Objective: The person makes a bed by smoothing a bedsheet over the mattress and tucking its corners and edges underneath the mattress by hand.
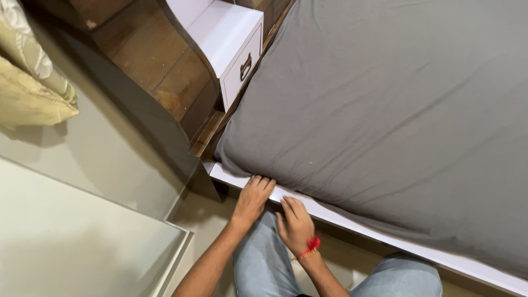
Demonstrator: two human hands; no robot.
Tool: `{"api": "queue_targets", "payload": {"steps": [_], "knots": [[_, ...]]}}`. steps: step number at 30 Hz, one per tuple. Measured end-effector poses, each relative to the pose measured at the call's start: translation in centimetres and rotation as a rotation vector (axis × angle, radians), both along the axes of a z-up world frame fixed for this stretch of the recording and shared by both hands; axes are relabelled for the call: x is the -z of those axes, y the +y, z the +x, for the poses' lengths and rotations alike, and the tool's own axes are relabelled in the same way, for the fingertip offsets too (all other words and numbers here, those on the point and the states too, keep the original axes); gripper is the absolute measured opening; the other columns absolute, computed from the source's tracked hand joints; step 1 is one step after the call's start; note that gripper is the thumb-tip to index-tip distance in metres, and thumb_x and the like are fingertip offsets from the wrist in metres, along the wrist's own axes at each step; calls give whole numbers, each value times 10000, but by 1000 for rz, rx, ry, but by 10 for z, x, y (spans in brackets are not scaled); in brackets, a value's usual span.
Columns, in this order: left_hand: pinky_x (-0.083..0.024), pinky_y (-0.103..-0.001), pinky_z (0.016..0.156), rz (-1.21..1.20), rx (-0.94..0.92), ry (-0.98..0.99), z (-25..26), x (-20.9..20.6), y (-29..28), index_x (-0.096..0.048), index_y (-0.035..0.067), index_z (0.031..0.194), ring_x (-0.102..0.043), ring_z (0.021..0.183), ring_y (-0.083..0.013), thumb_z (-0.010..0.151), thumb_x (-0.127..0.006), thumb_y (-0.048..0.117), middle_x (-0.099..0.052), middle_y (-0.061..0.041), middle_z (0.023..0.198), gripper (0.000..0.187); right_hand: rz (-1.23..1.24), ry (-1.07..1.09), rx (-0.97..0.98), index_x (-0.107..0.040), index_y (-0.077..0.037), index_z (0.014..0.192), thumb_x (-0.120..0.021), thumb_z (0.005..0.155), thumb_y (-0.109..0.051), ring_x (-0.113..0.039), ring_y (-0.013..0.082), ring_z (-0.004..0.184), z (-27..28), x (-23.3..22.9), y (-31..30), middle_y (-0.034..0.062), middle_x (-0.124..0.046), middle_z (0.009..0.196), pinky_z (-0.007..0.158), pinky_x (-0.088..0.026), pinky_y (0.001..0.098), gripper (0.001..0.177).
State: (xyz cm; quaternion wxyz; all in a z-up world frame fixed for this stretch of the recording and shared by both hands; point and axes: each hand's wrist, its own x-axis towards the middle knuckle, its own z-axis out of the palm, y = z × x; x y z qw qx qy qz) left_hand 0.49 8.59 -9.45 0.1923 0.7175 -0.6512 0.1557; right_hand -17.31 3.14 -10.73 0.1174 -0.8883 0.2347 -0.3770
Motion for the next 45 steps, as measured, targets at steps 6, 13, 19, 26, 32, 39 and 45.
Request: {"api": "queue_targets", "payload": {"steps": [6,13,19,26,32,39,45], "knots": [[-497,-404,956,16,157,531,28,-6,13,-612,12,1270,-589,1153,-341,686,-779,30,-647,-159,1198,608,152,165,-123,-517,59,1367,-831,744,-231,-537,409,1256,33,-27,-12,238,-574,1355,1074,-427,487,755],[-397,-526,1088,-28,-72,124,30,-17,44,-622,74,1228,-528,1259,-310,680,-883,234,-622,-94,1265,628,249,611,69,-527,-38,1390,-781,811,-414,-579,293,1224,59,-56,-10,122,-614,1315,987,-434,496,736],[-311,-531,1163,57,-196,200,37,-27,45,-575,51,1347,-460,1342,-329,645,-909,304,-536,-138,1393,818,175,448,-47,-554,28,1327,-820,754,-397,-544,328,1275,48,-39,-16,193,-592,1359,1009,-434,496,761],[-308,-522,1166,149,-241,141,46,-16,36,-539,58,1385,-417,1390,-355,618,-930,318,-521,-151,1419,900,119,245,-339,-495,91,1413,-800,800,-309,-473,399,1357,75,-14,-8,271,-521,1456,1126,-382,438,793],[-301,-508,1172,184,-242,136,52,-4,32,-501,44,1423,-401,1409,-345,589,-931,275,-497,-167,1447,966,154,318,-284,-491,90,1389,-785,785,-376,-511,396,1323,105,-22,-18,278,-533,1418,1106,-408,444,817],[-344,-487,1169,54,-186,184,71,7,31,-588,73,1353,-469,1364,-341,620,-905,208,-581,-139,1390,810,341,539,-218,-523,0,1429,-732,822,-352,-588,340,1284,118,-42,-25,208,-604,1388,1095,-464,418,732],[-414,-412,1138,-20,-118,178,65,-4,42,-586,2,1316,-503,1343,-334,646,-900,226,-583,-158,1370,773,43,365,-310,-422,95,1420,-836,701,-235,-460,432,1353,102,-13,-1,288,-474,1450,1122,-370,482,893]]}}
